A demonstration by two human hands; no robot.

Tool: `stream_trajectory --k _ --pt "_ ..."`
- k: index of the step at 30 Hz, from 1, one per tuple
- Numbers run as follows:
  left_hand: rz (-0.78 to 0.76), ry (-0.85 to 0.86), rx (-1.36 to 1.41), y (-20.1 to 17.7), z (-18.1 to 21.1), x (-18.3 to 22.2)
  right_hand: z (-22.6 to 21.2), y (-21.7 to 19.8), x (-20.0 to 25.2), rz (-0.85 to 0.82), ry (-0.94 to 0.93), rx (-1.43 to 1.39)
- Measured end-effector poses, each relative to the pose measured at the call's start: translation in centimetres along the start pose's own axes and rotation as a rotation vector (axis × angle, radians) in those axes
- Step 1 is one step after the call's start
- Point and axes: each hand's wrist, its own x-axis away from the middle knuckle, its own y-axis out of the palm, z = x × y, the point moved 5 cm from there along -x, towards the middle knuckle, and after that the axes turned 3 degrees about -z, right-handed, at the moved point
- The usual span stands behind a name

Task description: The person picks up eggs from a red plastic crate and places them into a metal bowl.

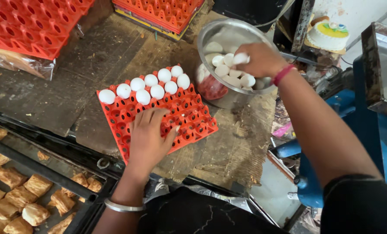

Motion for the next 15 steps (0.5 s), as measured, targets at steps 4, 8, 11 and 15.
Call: stream_trajectory --k 4,8,11,15 --pt "0.022 -0.038 -0.082 0.7 -1.0 0.8 2.8 4.8 -2.8 -0.314 0.034 0.21" --pt "0.026 -0.027 -0.101 0.7 -0.8 0.9 3.8 5.4 -3.9 -0.366 0.048 0.289" --pt "0.027 -0.048 -0.11 0.7 -0.8 1.0 5.7 3.8 -4.2 -0.289 0.234 0.03" --pt "0.005 -0.065 -0.125 0.9 -0.7 0.9 6.9 3.2 -4.2 -0.221 0.298 -0.168"
